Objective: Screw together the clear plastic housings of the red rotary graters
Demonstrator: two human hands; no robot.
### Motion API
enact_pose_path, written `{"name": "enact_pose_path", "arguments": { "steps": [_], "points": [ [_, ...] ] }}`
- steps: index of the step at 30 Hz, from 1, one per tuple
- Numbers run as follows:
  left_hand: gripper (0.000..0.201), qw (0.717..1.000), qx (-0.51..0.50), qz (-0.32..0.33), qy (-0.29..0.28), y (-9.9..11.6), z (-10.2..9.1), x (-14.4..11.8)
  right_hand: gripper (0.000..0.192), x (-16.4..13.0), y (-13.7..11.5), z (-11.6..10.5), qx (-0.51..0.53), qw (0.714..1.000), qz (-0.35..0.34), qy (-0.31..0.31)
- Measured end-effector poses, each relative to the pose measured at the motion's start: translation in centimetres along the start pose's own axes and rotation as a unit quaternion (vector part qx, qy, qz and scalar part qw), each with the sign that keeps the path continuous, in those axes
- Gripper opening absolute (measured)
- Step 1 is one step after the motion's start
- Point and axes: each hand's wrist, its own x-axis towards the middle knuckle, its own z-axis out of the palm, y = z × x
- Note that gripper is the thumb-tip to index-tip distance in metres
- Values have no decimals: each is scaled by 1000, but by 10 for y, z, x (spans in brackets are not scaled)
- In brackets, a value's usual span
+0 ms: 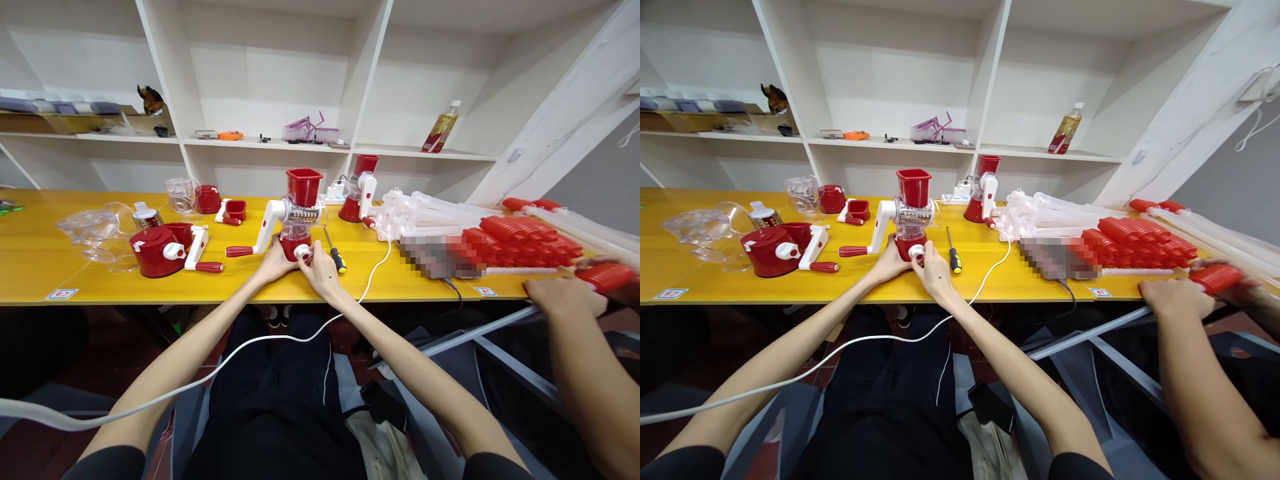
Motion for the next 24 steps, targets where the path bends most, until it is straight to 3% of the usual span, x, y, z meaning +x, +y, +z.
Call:
{"name": "enact_pose_path", "arguments": {
  "steps": [7, 13, 17, 20, 24],
  "points": [
    [76, 1000, 2, -5, 30, -5, -2, 10, 58, 17, -5, 1, 63, 998, 14, 7],
    [85, 996, 14, -59, 58, -11, -1, 19, 61, 21, 9, 7, 230, 971, 52, 41],
    [94, 991, 28, -101, 87, -12, -1, 20, 64, 25, 14, 16, 379, 918, 116, -11],
    [96, 989, 38, -114, 82, -10, -1, 18, 63, 31, 11, 24, 478, 862, 148, -80],
    [94, 990, 54, -115, 66, -5, -3, 15, 60, 34, 7, 27, 563, 799, 174, -117]
  ]
}}
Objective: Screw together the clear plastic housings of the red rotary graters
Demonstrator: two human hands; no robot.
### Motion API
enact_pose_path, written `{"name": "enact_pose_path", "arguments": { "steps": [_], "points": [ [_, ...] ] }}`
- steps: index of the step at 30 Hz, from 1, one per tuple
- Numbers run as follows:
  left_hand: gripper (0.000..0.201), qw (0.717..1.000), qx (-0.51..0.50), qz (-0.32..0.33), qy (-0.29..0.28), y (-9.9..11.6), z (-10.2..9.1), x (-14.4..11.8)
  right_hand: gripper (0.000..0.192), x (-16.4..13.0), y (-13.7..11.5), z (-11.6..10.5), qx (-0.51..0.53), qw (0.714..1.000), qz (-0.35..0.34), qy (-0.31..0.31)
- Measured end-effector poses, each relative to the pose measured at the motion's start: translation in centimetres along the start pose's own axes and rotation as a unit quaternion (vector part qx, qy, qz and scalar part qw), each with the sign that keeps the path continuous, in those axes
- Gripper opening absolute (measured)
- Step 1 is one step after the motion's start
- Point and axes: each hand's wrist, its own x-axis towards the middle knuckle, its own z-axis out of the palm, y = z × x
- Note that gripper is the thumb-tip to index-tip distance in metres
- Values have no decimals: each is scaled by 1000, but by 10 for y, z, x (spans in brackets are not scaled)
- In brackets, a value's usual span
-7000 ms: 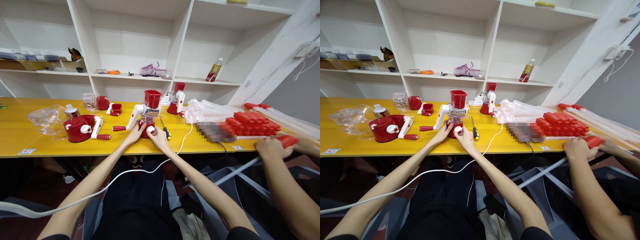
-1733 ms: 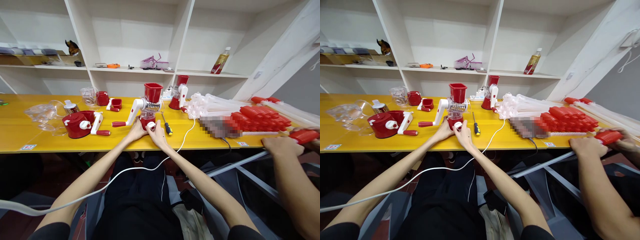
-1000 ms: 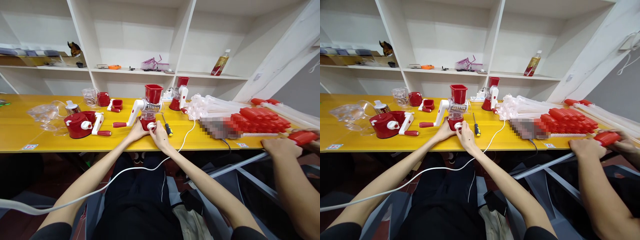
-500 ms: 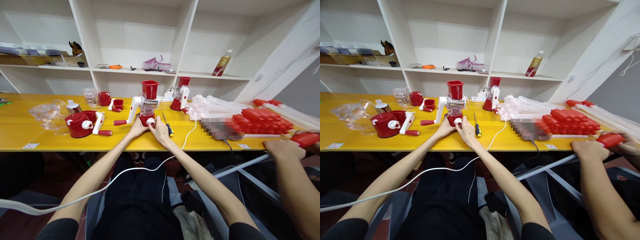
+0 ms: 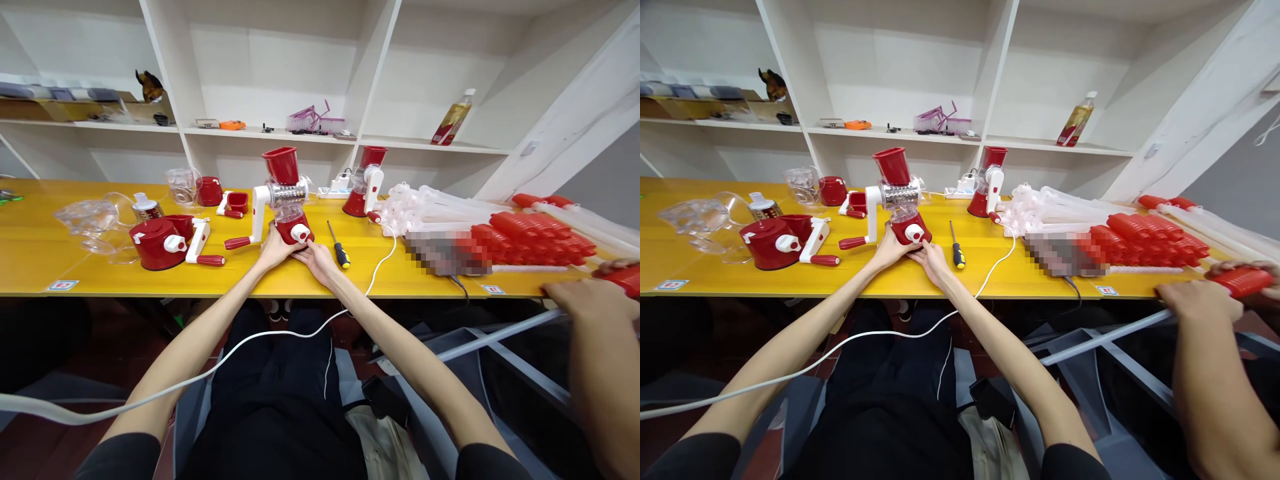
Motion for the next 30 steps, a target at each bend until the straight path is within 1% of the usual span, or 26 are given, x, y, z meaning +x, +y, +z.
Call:
{"name": "enact_pose_path", "arguments": {
  "steps": [3, 7, 13, 16, 21, 25, 27, 30],
  "points": [
    [96, 1000, 5, 5, -2, 1, -1, -1, 56, -2, -1, 0, 45, 999, 19, 0],
    [97, 1000, 5, 14, -4, 0, 0, 0, 55, -4, -3, 0, 79, 996, 29, 14],
    [101, 1000, 11, 18, -14, 4, -1, -4, 56, -3, -8, 2, 93, 994, 30, 54],
    [100, 1000, 17, 13, -20, 6, -2, -6, 56, -5, -10, 3, 88, 994, 31, 62],
    [99, 999, 29, 7, -29, 8, -5, -8, 56, -21, -8, -1, 61, 996, 37, 49],
    [97, 998, 44, 12, -36, 13, -6, -12, 56, -37, -5, -7, 12, 998, 35, 47],
    [98, 998, 55, 3, -37, 15, -6, -14, 56, -43, -1, -10, -24, 998, 21, 57],
    [98, 997, 72, -5, -40, 16, -6, -16, 56, -51, 5, -14, -90, 991, -35, 92]
  ]
}}
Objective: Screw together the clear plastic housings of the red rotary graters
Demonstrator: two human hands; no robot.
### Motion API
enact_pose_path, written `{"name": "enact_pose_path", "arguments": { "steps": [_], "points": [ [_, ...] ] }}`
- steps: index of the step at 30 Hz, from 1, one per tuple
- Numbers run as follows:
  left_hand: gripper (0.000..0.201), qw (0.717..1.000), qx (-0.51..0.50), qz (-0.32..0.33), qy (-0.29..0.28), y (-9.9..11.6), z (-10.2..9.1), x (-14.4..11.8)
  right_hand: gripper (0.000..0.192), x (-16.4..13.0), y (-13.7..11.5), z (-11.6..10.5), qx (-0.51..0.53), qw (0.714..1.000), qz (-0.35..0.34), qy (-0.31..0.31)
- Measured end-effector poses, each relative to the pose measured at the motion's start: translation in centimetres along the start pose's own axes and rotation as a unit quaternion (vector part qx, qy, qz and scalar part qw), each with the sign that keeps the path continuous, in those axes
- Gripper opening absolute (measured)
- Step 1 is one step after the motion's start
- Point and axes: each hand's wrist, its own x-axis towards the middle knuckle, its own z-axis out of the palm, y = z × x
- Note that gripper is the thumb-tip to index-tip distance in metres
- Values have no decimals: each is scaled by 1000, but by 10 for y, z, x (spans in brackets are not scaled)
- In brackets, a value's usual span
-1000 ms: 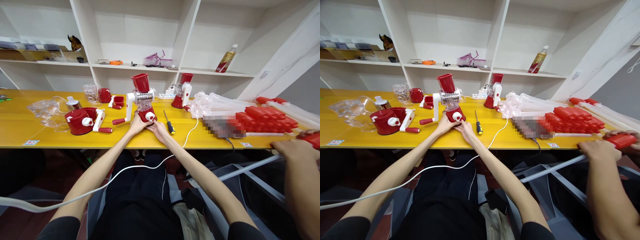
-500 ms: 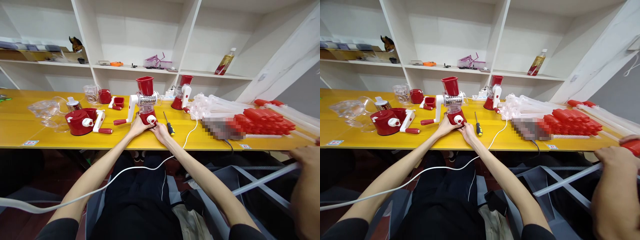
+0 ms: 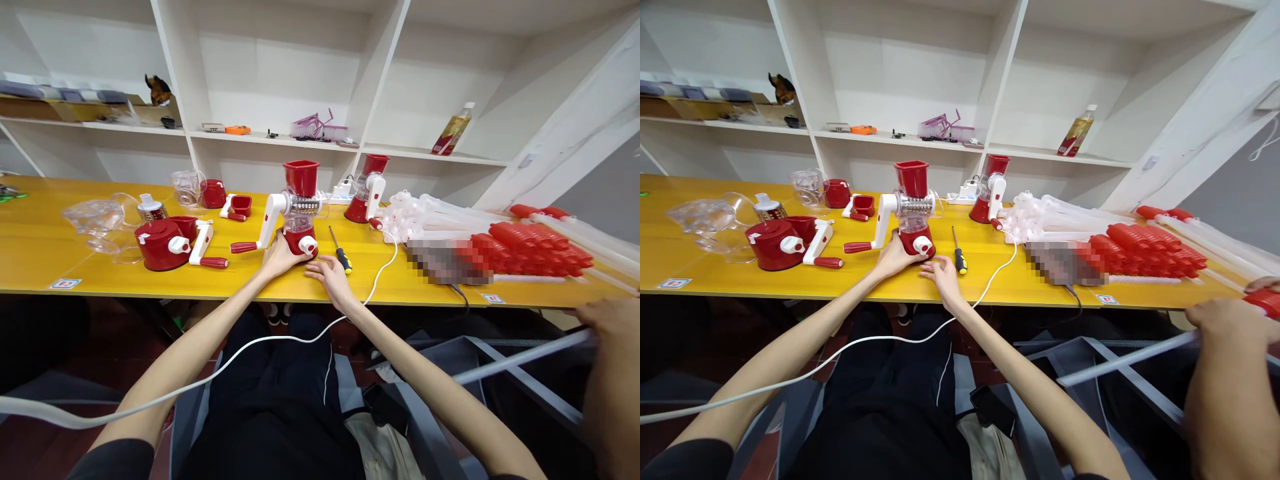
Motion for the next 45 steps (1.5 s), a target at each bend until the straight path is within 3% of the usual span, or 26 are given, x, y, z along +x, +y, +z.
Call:
{"name": "enact_pose_path", "arguments": {
  "steps": [4, 7, 11, 15, 19, 22, 28, 33, 38, 42, 45],
  "points": [
    [97, 1000, 17, 6, -12, 2, -1, -3, 54, -9, 3, -6, -98, 988, -102, 63],
    [97, 999, 21, 28, -27, 3, -3, -6, 54, -11, -12, -5, -166, 964, -180, 105],
    [98, 997, 14, 51, -48, 2, -3, -6, 58, 0, -63, 6, -238, 916, -296, 127],
    [101, 997, 8, 57, -57, -2, -2, -4, 68, 29, -129, 24, -310, 873, -366, 90],
    [103, 997, 5, 56, -61, -4, -2, -2, 86, 62, -168, 38, -358, 855, -370, 64],
    [104, 996, 4, 54, -64, -4, -2, -2, 78, 74, -173, 45, -386, 850, -356, 33],
    [102, 996, 0, 54, -68, -2, -4, -4, 64, 75, -175, 47, -404, 843, -355, 20],
    [101, 996, -2, 54, -68, -1, -6, -5, 54, 73, -185, 51, -389, 843, -368, 42],
    [100, 996, -3, 53, -70, -3, -5, -4, 53, 67, -207, 56, -385, 826, -404, 82],
    [97, 996, -5, 52, -69, -3, -4, -4, 61, 61, -227, 38, -384, 809, -422, 145],
    [97, 996, -9, 53, -70, -3, -5, -4, 66, 66, -217, 5, -400, 806, -392, 193]
  ]
}}
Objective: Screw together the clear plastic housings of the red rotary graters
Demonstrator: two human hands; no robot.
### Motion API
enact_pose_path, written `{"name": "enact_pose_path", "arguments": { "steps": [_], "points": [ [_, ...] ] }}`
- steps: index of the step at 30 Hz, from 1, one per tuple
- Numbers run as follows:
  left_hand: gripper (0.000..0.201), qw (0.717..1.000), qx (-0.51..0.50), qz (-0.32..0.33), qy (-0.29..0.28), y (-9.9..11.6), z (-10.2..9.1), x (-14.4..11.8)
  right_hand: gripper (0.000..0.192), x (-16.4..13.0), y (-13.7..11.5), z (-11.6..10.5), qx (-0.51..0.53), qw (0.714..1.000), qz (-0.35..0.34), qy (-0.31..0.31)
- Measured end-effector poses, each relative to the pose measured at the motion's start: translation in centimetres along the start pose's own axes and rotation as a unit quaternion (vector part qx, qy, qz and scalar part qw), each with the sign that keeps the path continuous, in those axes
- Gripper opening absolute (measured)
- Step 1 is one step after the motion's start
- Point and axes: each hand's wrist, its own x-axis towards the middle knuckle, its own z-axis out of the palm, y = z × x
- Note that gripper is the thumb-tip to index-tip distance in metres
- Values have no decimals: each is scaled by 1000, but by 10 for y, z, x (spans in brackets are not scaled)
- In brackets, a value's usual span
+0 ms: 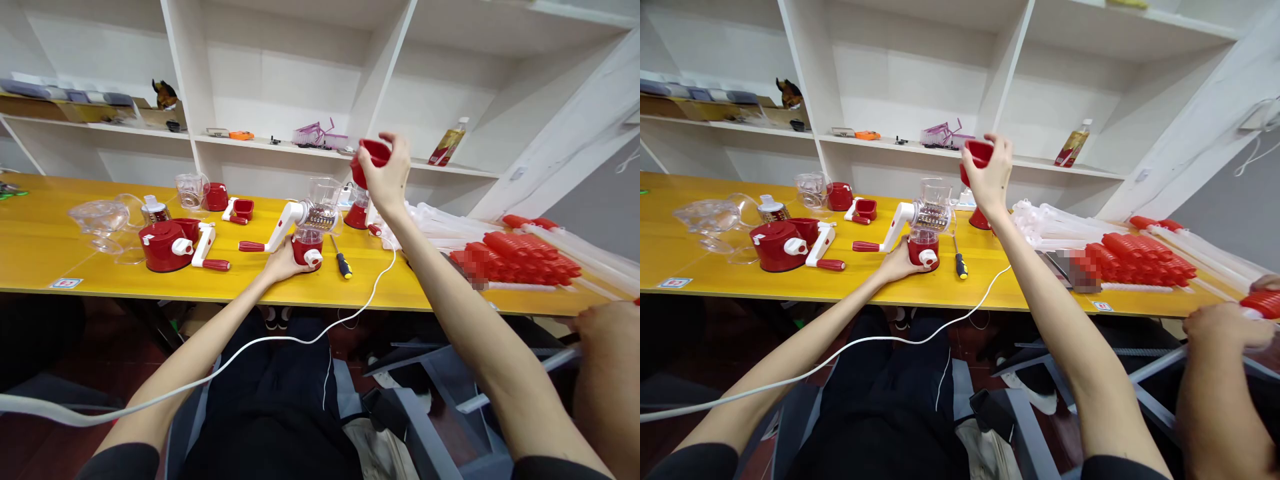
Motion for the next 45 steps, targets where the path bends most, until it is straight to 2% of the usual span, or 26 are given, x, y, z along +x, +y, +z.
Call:
{"name": "enact_pose_path", "arguments": {
  "steps": [2, 6, 9, 13, 18, 22, 26, 31, 38, 40, 42, 45],
  "points": [
    [97, 1000, -2, 5, 3, 0, 0, 0, 68, -15, 32, -1, -30, 999, 29, -7],
    [97, 1000, -4, 7, 10, 0, 1, 0, 63, -62, 98, 10, -71, 994, 78, -40],
    [98, 1000, -6, 1, 7, -1, 1, 0, 63, -90, 132, 22, -90, 989, 105, -60],
    [101, 1000, -12, -5, 2, -4, 2, 2, 63, -98, 156, 34, -111, 981, 129, -93],
    [104, 1000, -24, -10, -2, -5, 3, 3, 65, -94, 169, 45, -138, 971, 142, -131],
    [102, 999, -36, -1, 0, -5, 3, 3, 66, -104, 167, 47, -139, 974, 113, -136],
    [102, 999, -52, 15, 6, -7, 5, 4, 66, -115, 152, 41, -125, 985, 80, -91],
    [95, 997, -67, 45, 13, -9, 8, 5, 61, -134, 112, 34, -81, 995, 46, -20],
    [97, 997, -49, 49, 30, -5, 10, 3, 60, -177, 50, 63, -32, 998, 18, -56],
    [87, 996, -38, 63, 40, -3, 11, -7, 63, -185, 42, 69, -33, 997, 24, -72],
    [68, 996, -20, 76, 50, -2, 7, -26, 66, -189, 39, 72, -36, 995, 39, -85],
    [43, 993, 12, 101, 55, 2, -11, -62, 71, -190, 41, 76, -44, 992, 67, -101]
  ]
}}
